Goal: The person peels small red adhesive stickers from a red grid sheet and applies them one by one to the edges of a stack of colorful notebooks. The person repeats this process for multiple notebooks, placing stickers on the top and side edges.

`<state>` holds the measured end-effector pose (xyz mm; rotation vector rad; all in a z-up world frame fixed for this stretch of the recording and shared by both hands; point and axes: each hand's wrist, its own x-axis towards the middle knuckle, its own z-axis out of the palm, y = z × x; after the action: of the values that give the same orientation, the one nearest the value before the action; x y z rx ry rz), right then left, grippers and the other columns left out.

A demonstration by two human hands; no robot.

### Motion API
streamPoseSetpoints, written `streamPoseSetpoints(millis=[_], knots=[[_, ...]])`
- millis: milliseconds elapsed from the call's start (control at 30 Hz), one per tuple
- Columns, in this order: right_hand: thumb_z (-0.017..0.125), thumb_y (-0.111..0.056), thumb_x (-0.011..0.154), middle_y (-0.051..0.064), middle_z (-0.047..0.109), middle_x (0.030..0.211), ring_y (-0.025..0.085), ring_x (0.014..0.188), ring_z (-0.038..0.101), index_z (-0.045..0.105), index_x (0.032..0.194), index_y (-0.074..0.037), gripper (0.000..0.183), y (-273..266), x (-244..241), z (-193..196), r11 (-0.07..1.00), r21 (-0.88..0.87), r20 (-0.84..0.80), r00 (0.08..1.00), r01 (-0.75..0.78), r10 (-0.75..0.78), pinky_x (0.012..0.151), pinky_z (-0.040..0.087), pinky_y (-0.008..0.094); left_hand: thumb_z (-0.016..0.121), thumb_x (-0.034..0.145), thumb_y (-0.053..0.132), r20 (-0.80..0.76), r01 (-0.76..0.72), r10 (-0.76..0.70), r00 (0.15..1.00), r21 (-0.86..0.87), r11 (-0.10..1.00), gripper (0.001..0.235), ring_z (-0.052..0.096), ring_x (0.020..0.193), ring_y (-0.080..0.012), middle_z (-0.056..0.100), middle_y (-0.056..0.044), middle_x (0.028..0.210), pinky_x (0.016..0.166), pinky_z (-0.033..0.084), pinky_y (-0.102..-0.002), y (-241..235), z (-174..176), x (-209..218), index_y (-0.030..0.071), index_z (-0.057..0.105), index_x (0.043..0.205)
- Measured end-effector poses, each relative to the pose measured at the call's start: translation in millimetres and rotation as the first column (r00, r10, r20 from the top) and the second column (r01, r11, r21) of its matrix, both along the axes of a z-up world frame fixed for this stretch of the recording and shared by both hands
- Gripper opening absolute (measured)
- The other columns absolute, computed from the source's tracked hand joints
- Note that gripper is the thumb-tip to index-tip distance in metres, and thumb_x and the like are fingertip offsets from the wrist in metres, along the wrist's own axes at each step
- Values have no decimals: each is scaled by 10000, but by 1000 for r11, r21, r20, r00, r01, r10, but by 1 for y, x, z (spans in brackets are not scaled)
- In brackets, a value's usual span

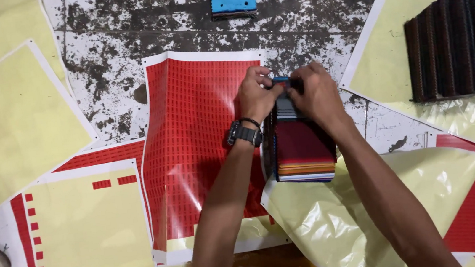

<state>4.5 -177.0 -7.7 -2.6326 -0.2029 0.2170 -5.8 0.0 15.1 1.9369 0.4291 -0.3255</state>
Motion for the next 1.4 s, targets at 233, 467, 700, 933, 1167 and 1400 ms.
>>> streamPoseSetpoints(millis=[233, 467, 700, 933, 1167, 1400], knots=[[827, -204, 857, 58, 652, 952, 376, 995, 671, 767, 1035, -214, 188, -25, 8, -10, 972, -152, 197, 958, -180, 208, 810, 582, 552, 784, 694, 300, 20, 5, -4, 1000, -38, 999, 454, 741, 918, -171, 764, 32, 942, 814, 571, -328, 6, 2, 1, 241, 662, 1126], [796, -96, 847, 5, 700, 908, 273, 870, 698, 749, 842, -208, 122, -25, 1, -19, 970, -124, 525, 816, -208, 242, 701, 576, 376, 773, 798, 256, 358, 143, -146, 922, 34, 989, 346, 695, 1065, -306, 687, -32, 1077, 920, 552, -419, 12, -7, -5, 278, 726, 1140], [801, -86, 826, 50, 656, 869, 330, 871, 675, 736, 918, -161, 135, -25, 2, -7, 962, 25, 429, 872, -273, 236, 735, 560, 425, 714, 863, 273, 472, 319, -431, 769, 300, 899, 175, 607, 1084, -409, 594, -66, 1105, 954, 498, -510, 19, -23, 6, 233, 757, 1027], [776, -138, 887, 77, 635, 890, 341, 917, 674, 714, 1025, -135, 151, -17, -7, 13, 974, 98, 303, 938, -205, 168, 780, 569, 448, 681, 906, 260, 465, 348, -416, 782, 228, 909, 143, 609, 1043, -392, 621, -59, 1097, 956, 483, -484, 18, -51, 10, 198, 757, 1011], [723, -172, 903, 179, 723, 827, 417, 834, 711, 777, 949, -88, 110, -6, -4, 8, 952, 275, 75, 990, -132, 116, 708, 571, 494, 663, 929, 245, 432, 360, -378, 819, 126, 924, 142, 622, 991, -325, 643, -52, 1087, 958, 464, -433, 21, -46, 10, 201, 787, 983], [686, -99, 882, 183, 748, 844, 377, 852, 728, 782, 940, -107, 113, -5, -8, 24, 893, 449, -41, 998, -31, 55, 708, 555, 462, 637, 925, 256, 383, 321, -323, 865, 72, 944, 190, 632, 990, -370, 679, -89, 1077, 944, 485, -452, 19, -49, 9, 178, 808, 946]])
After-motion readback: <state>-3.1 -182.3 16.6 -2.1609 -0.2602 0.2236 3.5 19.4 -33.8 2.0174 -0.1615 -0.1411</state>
